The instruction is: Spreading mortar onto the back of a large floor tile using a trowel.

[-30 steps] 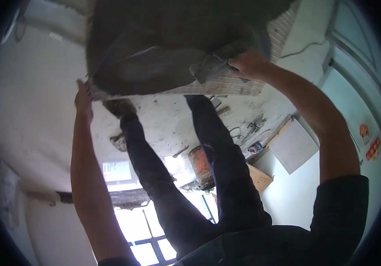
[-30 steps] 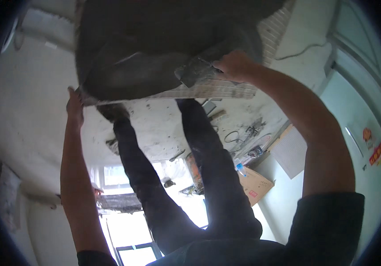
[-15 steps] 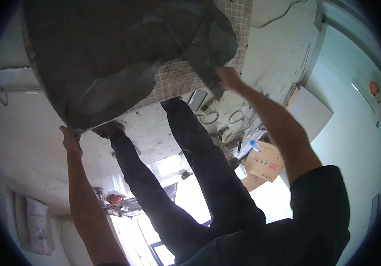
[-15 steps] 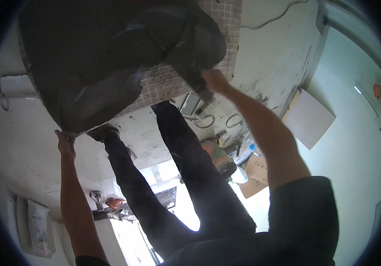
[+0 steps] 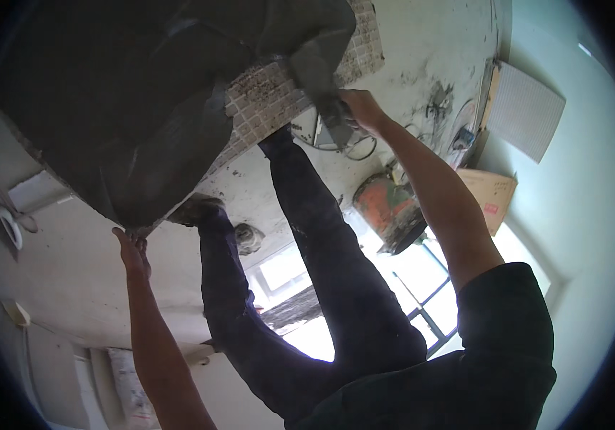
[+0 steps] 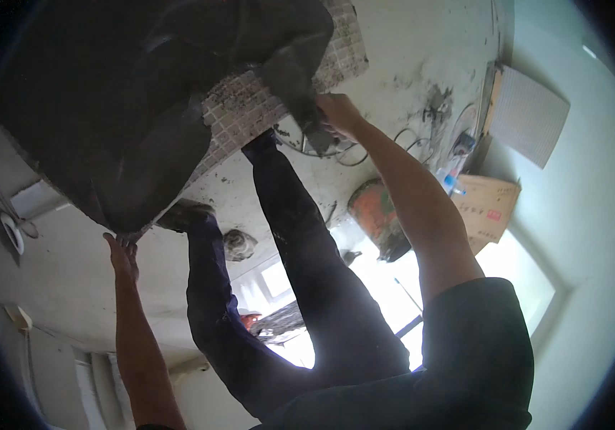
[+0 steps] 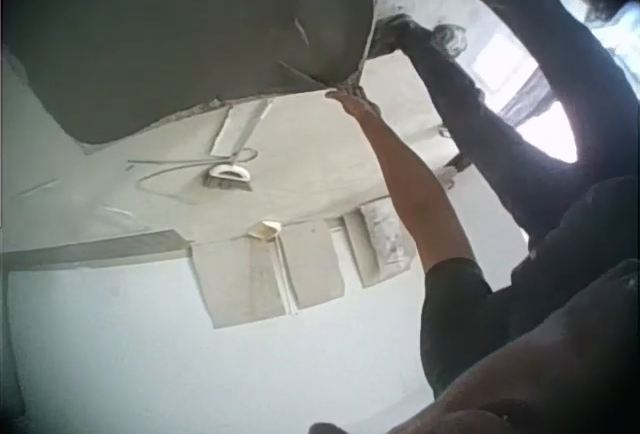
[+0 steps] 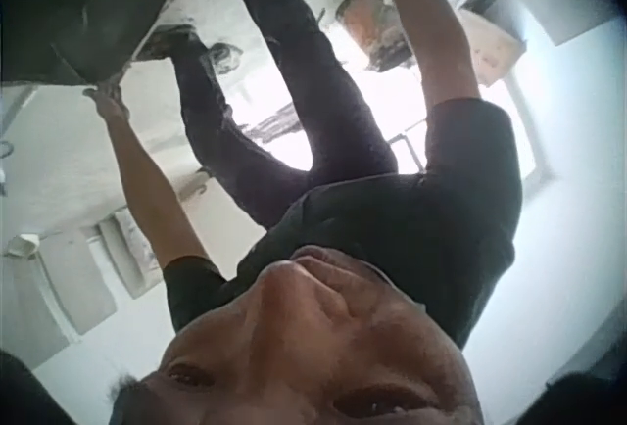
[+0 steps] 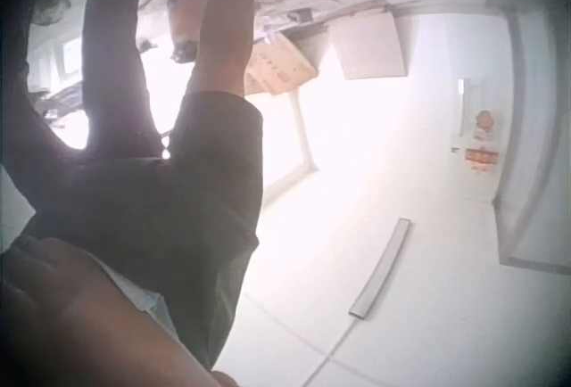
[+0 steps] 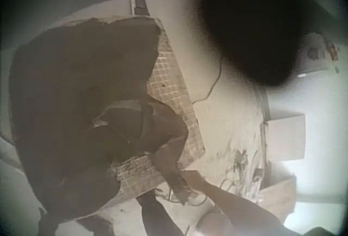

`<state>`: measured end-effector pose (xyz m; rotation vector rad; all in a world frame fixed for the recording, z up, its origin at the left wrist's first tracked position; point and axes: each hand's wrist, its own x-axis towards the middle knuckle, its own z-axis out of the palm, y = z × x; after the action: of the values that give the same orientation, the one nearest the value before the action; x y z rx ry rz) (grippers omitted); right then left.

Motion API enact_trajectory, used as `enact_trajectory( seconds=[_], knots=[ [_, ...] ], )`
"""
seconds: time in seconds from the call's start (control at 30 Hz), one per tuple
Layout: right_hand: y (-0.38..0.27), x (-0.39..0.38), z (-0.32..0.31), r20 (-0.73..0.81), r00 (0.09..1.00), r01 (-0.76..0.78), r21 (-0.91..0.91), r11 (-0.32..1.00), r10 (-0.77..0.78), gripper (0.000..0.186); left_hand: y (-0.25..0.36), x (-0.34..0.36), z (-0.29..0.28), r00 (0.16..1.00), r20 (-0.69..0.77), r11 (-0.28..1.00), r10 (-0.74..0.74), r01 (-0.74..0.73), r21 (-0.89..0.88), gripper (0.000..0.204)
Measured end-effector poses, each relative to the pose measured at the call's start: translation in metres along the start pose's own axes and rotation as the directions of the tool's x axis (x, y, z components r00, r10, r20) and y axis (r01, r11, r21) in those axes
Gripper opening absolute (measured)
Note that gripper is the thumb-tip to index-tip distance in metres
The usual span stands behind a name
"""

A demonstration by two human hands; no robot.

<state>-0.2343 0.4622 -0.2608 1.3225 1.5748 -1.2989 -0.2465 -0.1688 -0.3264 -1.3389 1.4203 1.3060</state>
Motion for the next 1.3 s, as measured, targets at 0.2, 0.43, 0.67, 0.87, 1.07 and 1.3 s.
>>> enact_trajectory(
  seconds=[0.2,0.43,0.67,0.87,1.07,1.3],
  knots=[
    [-0.006,-0.021,0.104,0.297,0.863,0.484,-0.719,0.498,-0.41,0.039,0.002,-0.004,-0.009,1.0,0.022,0.992,-0.003,0.0,0.123,0.106],
    [-0.017,-0.015,0.061,0.099,0.956,0.162,-0.962,0.22,-0.275,0.047,-0.018,-0.05,-0.057,0.998,-0.019,0.922,0.054,-0.043,0.385,0.085],
    [0.043,-0.032,-0.038,-0.321,0.848,0.025,-0.771,0.636,-0.422,0.053,-0.077,-0.239,-0.023,0.956,0.291,0.458,0.033,-0.274,0.846,0.052],
    [0.036,-0.082,0.108,0.426,0.879,0.103,0.272,0.957,-0.215,0.055,-0.045,-0.289,0.045,0.972,0.211,0.11,0.1,-0.221,0.969,0.077],
    [-0.032,-0.072,0.199,0.201,0.877,0.472,-0.538,0.699,-0.437,0.053,-0.039,-0.303,0.053,0.912,0.38,-0.17,0.153,-0.355,0.919,0.076],
    [-0.007,0.0,0.057,-0.479,0.814,0.216,-0.274,0.937,-0.328,0.054,-0.036,-0.292,0.053,0.884,0.413,-0.196,0.217,-0.375,0.906,0.064]
  ],
)
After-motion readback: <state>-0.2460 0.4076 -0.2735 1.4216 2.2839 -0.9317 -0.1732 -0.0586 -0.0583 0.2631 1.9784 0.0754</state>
